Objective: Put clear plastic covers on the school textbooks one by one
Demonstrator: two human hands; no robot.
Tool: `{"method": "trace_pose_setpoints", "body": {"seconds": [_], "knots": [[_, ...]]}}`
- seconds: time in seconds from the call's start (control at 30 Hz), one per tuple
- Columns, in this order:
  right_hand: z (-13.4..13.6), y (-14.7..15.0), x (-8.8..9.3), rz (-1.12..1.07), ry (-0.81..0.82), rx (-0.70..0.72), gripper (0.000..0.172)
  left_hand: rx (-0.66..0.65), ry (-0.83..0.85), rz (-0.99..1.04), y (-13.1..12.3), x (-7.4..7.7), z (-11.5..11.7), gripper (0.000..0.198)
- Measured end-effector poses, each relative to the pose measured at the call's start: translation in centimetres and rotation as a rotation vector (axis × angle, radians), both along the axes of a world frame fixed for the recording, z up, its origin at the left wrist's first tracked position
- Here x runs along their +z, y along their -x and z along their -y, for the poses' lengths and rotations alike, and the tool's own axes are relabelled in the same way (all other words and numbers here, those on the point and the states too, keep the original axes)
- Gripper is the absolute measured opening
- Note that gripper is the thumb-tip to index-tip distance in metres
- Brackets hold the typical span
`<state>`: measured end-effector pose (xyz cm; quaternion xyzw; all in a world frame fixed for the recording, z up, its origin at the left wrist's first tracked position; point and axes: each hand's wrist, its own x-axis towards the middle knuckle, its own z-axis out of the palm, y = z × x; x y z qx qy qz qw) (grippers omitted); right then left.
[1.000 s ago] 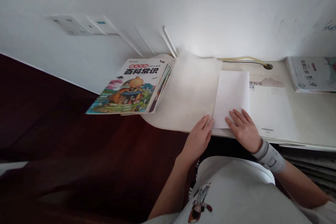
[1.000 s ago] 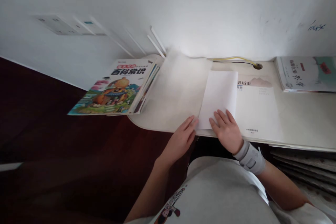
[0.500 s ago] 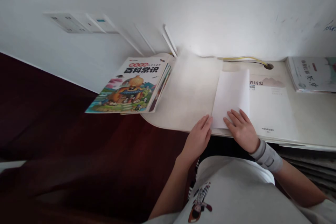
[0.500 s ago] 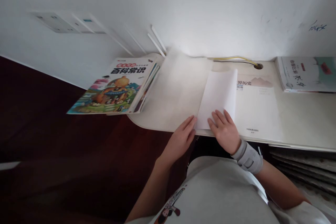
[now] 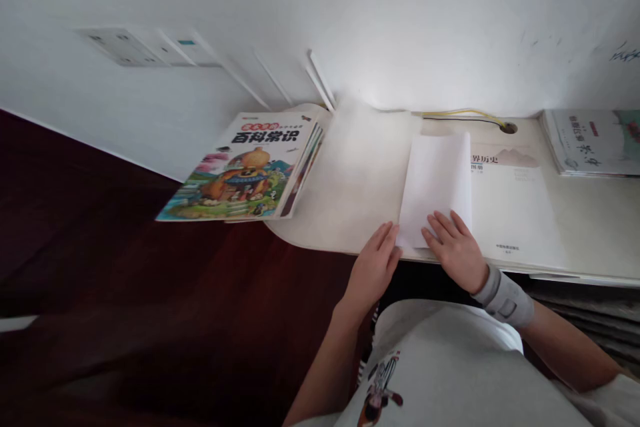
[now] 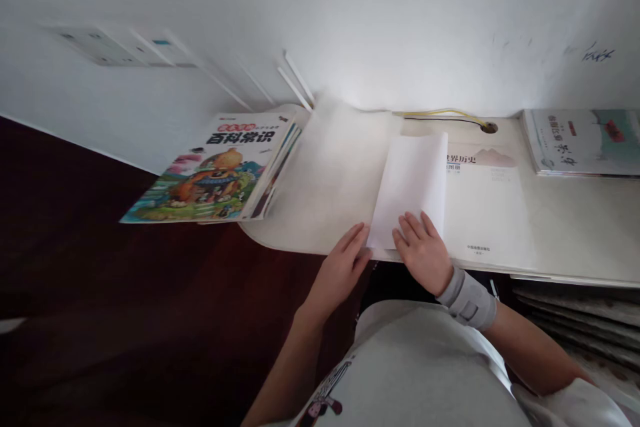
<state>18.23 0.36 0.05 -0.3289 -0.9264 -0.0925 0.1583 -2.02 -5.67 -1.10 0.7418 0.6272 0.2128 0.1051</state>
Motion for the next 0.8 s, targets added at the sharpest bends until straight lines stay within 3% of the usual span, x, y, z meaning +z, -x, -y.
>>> {"method": "trace_pose_setpoints", "body": {"seconds": [0.3,0.37,0.43,0.5,0.63,0.7,0.8], "knots": [[-0.4,0.0,1.0,-0.036,0.152,0.115,0.032,-0.016,-0.118,-0.048,-0.1,-0.6,-0.2,0.042],[-2.0,-0.7,1.7,-0.096,0.258,0.229,0.041,-0.028,-0.16,-0.067,-0.1,-0.9,-0.2,0.041],[-5.2,-1.8,2.4,-0.227,0.362,0.295,0.049,-0.041,-0.21,-0.089,-0.3,-1.1,-0.2,0.04],[-10.0,-3.0,2.6,-0.452,0.4,0.161,0.047,-0.051,-0.259,-0.11,-1.0,-1.2,-0.2,0.039],[-20.0,-4.2,0.9,-0.785,0.409,-0.343,0.064,-0.124,-0.365,-0.139,-3.8,-0.9,-0.5,0.036],[-23.0,-3.9,-0.6,-0.849,0.458,-0.467,0.076,-0.181,-0.428,-0.14,-5.6,-1.0,-0.8,0.034],[-24.4,-3.0,-2.4,-0.842,0.47,-0.492,0.084,-0.217,-0.506,-0.136,-7.3,-1.6,-1.6,0.034]]}}
